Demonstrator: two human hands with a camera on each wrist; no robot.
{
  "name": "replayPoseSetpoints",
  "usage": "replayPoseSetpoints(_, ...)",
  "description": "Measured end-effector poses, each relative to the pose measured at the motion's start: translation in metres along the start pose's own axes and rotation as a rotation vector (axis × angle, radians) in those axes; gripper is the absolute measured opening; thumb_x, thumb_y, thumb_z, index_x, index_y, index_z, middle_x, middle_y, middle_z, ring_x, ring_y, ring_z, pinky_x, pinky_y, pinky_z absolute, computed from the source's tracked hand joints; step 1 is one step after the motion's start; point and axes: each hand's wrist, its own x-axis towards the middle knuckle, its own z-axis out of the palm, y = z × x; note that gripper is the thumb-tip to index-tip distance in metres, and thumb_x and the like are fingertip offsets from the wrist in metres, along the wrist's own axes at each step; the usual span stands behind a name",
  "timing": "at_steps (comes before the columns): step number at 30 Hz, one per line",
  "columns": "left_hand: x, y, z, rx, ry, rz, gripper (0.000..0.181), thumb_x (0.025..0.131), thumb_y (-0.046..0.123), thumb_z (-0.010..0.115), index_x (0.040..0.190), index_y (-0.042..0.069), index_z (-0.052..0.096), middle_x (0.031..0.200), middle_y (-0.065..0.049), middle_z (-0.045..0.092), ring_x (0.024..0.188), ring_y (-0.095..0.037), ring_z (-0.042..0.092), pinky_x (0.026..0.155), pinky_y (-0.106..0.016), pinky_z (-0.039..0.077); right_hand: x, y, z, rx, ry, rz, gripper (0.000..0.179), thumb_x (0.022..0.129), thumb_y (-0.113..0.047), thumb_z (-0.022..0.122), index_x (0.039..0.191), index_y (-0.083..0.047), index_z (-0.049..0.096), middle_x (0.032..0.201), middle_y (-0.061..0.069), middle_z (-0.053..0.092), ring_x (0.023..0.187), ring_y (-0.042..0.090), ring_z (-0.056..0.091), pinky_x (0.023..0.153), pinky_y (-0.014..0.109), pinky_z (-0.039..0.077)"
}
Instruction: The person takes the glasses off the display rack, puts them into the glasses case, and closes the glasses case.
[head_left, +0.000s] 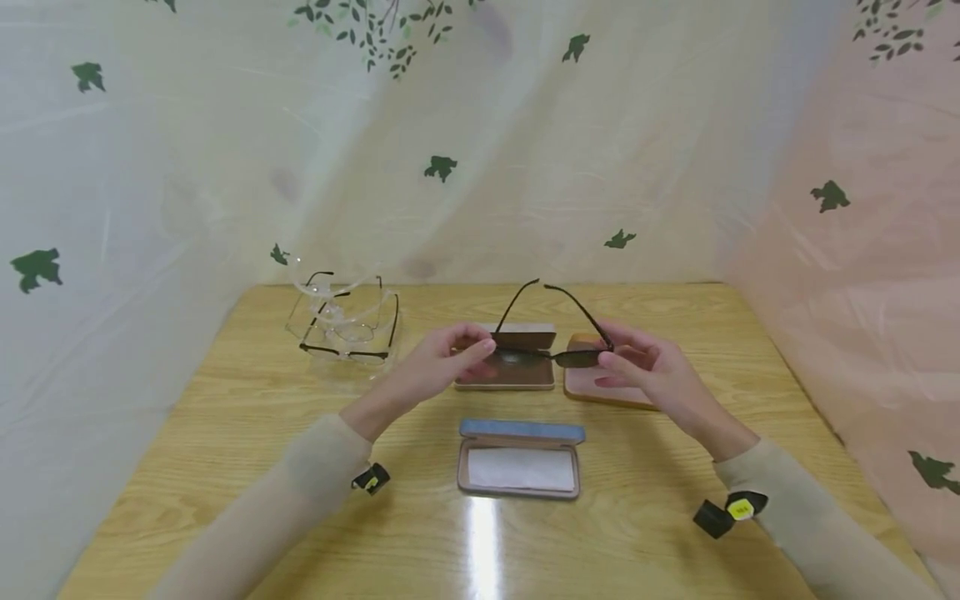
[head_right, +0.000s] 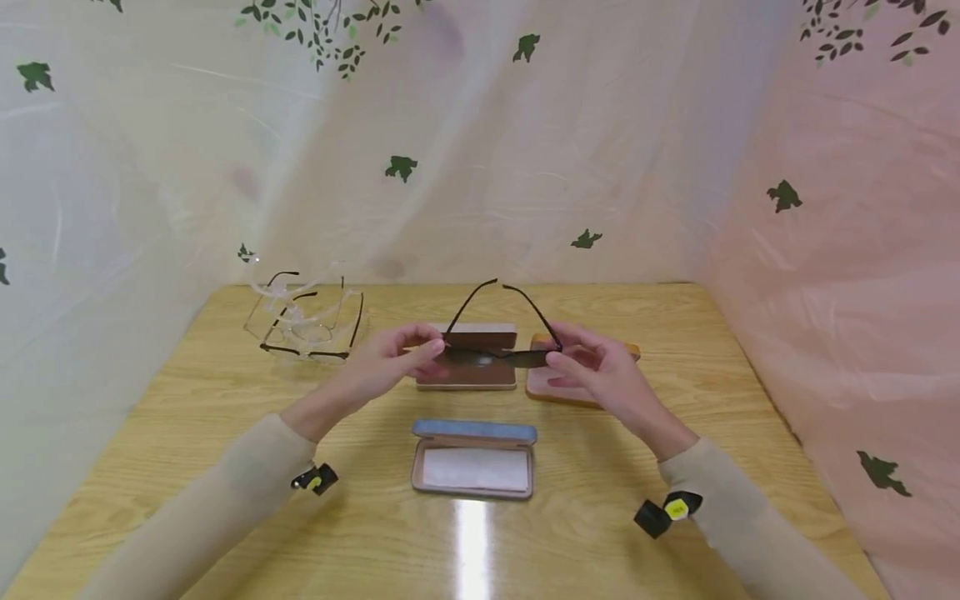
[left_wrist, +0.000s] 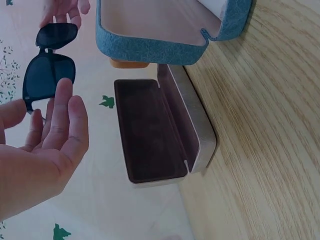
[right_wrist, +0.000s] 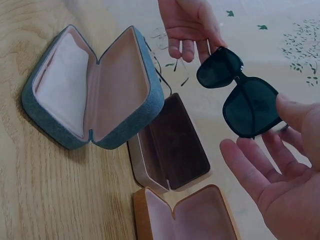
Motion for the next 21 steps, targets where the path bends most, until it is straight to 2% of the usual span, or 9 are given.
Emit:
replayPoseSetpoints(4,0.0019,0.0007,0.0005,0.016,0.059,-0.001,0.037,0.106,0.03,0.056,0.13,0.002,0.057,0.107,-0.014,0.069,0.096,-0.029,0.072,0.087,-0.043,0.059,-0.001,-0.0012,0.0023,-0.067,-0.096,-0.026,0.043,0.103,-0.008,0.06,0.145,0.0,0.052,0.137,0.023,0.058,0.102,0.038,0.07,0.084,0.047,0.06)
replayPoseSetpoints(7,0.0022,0.0012,-0.0004,-0.008,0.085,0.003,0.035,0.106,0.03,0.057,0.129,0.003,0.058,0.106,-0.014,0.069,0.093,-0.025,0.072,0.09,-0.047,0.058,-0.0004,-0.0021,0.0039,-0.089,-0.16,-0.036,0.043,0.104,-0.007,0.057,0.145,0.002,0.05,0.139,0.028,0.054,0.099,0.039,0.071,0.085,0.044,0.06)
replayPoseSetpoints(11,0.0007,0.0015,-0.0021,-0.034,0.07,0.003,0.033,0.106,0.029,0.057,0.128,0.003,0.059,0.106,-0.015,0.068,0.091,-0.027,0.072,0.086,-0.048,0.06,0.0014,-0.0022,0.0037,-0.037,-0.202,-0.043,0.042,0.106,-0.004,0.052,0.146,0.007,0.046,0.138,0.034,0.052,0.099,0.033,0.072,0.086,0.047,0.059)
replayPoseSetpoints(14,-0.0003,0.0009,-0.0031,-0.043,0.048,-0.001,0.033,0.106,0.029,0.057,0.128,0.003,0.058,0.106,-0.019,0.068,0.091,-0.032,0.071,0.081,-0.042,0.062,0.0024,-0.0022,0.0027,-0.011,-0.227,-0.048,0.041,0.108,-0.004,0.048,0.147,0.007,0.044,0.138,0.034,0.052,0.099,0.03,0.073,0.086,0.047,0.059)
replayPoseSetpoints(16,-0.0011,0.0,-0.0036,-0.045,0.041,-0.009,0.034,0.106,0.03,0.057,0.128,0.004,0.058,0.107,-0.021,0.068,0.093,-0.038,0.069,0.081,-0.04,0.062,0.0028,-0.0023,0.0023,-0.014,-0.239,-0.056,0.041,0.108,-0.005,0.047,0.147,0.006,0.044,0.137,0.033,0.053,0.099,0.03,0.073,0.087,0.046,0.059)
replayPoseSetpoints(21,-0.0038,-0.0028,-0.0023,-0.019,0.039,-0.018,0.037,0.105,0.032,0.059,0.134,0.008,0.057,0.112,-0.015,0.066,0.094,-0.038,0.067,0.082,-0.04,0.061,0.003,-0.0009,0.0028,-0.038,-0.219,-0.067,0.04,0.11,-0.007,0.044,0.148,0.004,0.045,0.134,0.029,0.059,0.096,0.036,0.072,0.085,0.043,0.06)
